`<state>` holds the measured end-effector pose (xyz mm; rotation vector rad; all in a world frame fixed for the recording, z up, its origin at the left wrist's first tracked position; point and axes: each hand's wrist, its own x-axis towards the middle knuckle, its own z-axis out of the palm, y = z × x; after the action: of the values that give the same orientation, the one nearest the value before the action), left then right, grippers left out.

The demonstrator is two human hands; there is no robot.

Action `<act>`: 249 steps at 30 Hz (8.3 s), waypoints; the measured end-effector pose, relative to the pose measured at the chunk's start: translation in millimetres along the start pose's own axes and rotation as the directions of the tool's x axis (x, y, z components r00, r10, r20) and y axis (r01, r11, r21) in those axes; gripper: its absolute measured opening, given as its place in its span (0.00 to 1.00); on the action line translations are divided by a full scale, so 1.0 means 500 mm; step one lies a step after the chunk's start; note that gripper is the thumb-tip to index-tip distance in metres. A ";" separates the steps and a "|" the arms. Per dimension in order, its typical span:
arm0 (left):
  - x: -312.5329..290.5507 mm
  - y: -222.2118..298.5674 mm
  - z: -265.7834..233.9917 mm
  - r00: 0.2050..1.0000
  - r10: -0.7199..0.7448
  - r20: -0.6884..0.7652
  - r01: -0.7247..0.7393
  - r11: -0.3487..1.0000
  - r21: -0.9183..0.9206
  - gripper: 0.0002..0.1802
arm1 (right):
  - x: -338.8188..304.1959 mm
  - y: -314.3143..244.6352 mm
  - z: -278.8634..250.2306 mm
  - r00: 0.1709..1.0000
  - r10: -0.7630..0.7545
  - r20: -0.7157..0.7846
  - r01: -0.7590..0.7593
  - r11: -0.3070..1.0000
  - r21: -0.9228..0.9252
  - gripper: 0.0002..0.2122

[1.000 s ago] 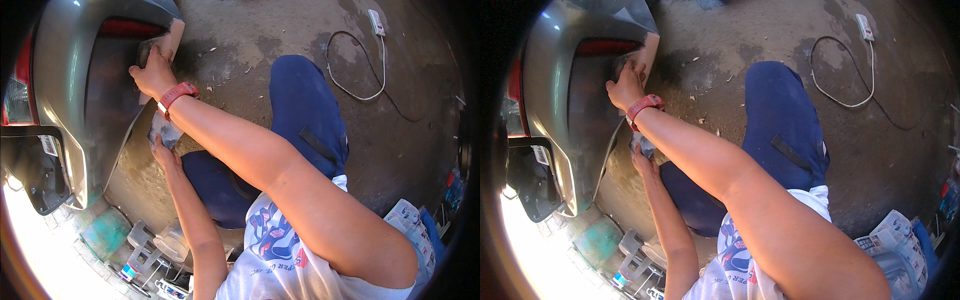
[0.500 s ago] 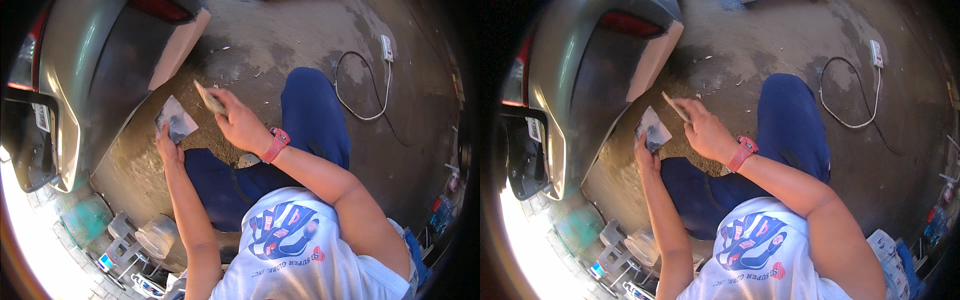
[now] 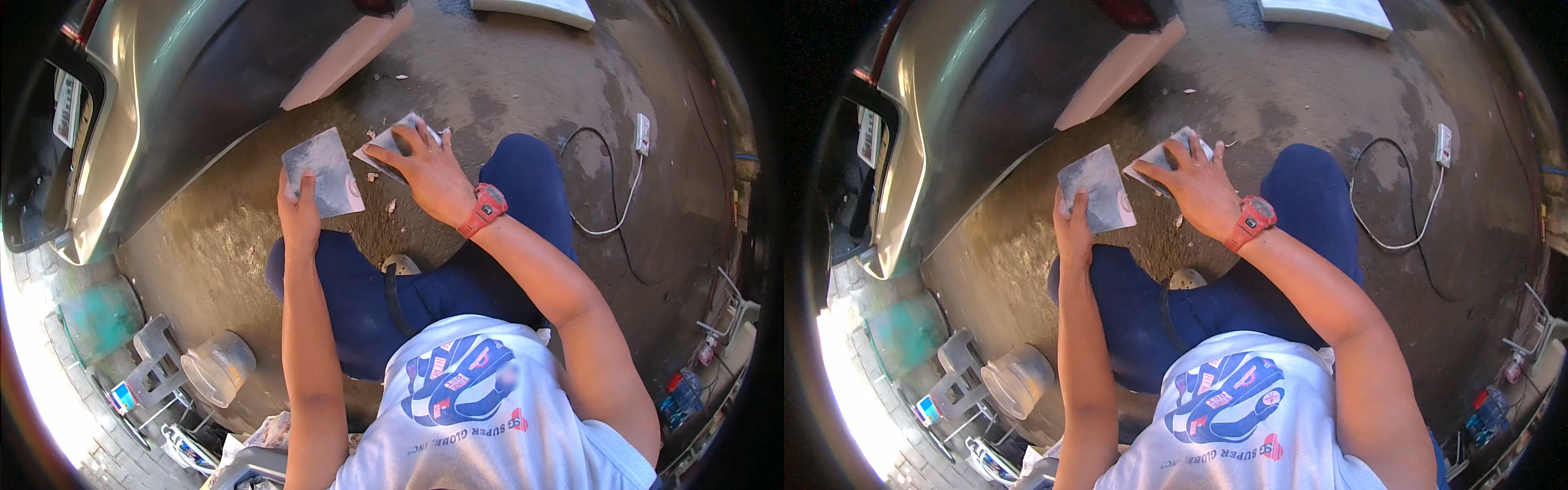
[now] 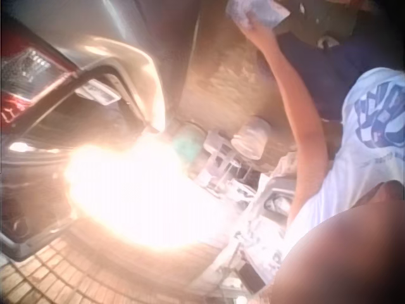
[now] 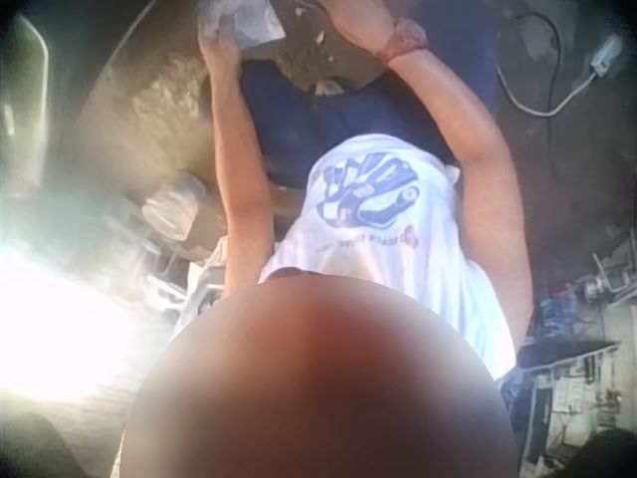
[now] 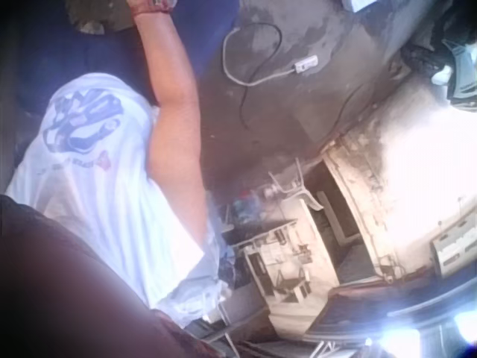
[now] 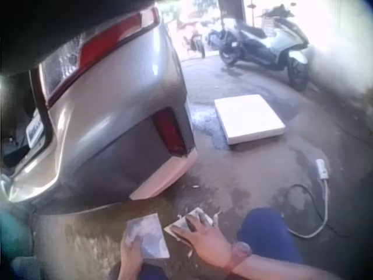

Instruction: The person sands the rear bumper of a silver car using sandpaper, focusing on a primed area near the taillight. They switch between sandpaper sheets and inspect the surface while squatting and standing.

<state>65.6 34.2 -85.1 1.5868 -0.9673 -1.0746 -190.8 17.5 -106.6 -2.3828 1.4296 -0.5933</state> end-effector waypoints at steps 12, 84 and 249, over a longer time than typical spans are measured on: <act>-0.004 0.040 -0.067 0.981 -0.124 -0.148 0.067 0.937 -0.343 0.28 | -0.036 -0.050 -0.009 0.963 0.116 0.242 -0.248 0.730 0.637 0.33; 0.459 0.856 0.307 0.044 -0.375 0.926 0.461 0.830 0.314 0.34 | 0.510 -0.206 -0.144 -0.205 0.911 0.358 -0.144 -0.390 0.909 0.37; 0.476 0.855 0.249 -0.246 0.416 0.875 -0.758 -0.646 0.094 0.27 | 0.493 -0.268 -0.104 -0.151 0.863 0.482 -0.068 -0.495 0.866 0.37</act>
<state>-21.6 -320.4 263.3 0.2742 -2.7396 0.7938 -10.7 -141.6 46.9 0.4891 1.6378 -1.3394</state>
